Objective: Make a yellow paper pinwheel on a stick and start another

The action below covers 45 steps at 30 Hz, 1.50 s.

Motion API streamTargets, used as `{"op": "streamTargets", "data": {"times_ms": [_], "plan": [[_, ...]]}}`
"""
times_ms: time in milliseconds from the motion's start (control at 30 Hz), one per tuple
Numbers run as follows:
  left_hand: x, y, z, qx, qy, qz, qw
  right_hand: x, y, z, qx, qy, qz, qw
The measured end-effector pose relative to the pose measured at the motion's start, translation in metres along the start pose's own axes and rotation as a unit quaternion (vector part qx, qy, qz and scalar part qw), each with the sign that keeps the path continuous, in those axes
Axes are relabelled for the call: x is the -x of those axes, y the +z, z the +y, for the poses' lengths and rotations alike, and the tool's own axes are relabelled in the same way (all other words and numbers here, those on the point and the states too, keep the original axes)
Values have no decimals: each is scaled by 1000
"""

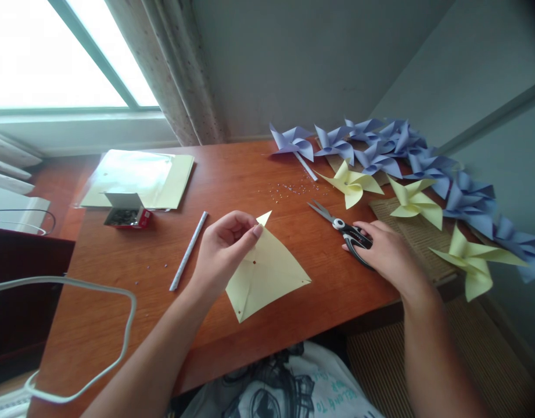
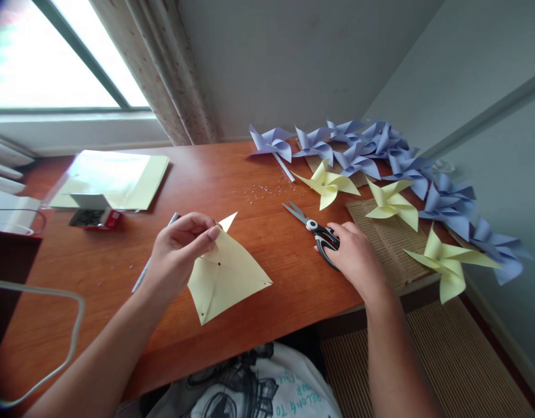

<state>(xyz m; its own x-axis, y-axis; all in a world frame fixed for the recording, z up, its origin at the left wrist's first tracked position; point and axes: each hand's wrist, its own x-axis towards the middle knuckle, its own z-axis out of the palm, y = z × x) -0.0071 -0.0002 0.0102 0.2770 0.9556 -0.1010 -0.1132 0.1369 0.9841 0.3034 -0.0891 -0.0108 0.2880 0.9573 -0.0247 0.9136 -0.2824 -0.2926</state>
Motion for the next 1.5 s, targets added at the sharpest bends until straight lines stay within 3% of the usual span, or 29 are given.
{"op": "streamTargets", "data": {"times_ms": [300, 700, 900, 1000, 1100, 1200, 1300, 1400, 1500], "plan": [[0, 1, 0, 19, 4, -13, 1000, 0, 4, 0, -14, -43, 9, 999], [0, 0, 3, 26, 11, -9, 1000, -1, 11, -6, 15, -30, 36, 999], [0, -1, 2, 7, 6, -6, 1000, 5, 10, -8, 2, -61, 21, 998], [0, -2, 1, -10, 8, 0, 1000, 13, 4, -10, -1, -70, 54, 996], [0, -2, 0, -16, 10, 0, 1000, 18, -4, -21, -30, -69, 112, 991], [-2, -2, -2, -23, 4, -4, 1000, 14, -4, -44, -138, -94, 98, 981], [-3, -2, -5, -41, -3, -4, 999, -6, 11, -75, -329, -103, -11, 939], [-3, -2, -6, -48, -7, -6, 999, -38, 36, -108, -536, -54, -117, 835], [-3, -3, -5, -49, 1, -3, 999, -68, 56, -133, -646, -42, -198, 736]]}}
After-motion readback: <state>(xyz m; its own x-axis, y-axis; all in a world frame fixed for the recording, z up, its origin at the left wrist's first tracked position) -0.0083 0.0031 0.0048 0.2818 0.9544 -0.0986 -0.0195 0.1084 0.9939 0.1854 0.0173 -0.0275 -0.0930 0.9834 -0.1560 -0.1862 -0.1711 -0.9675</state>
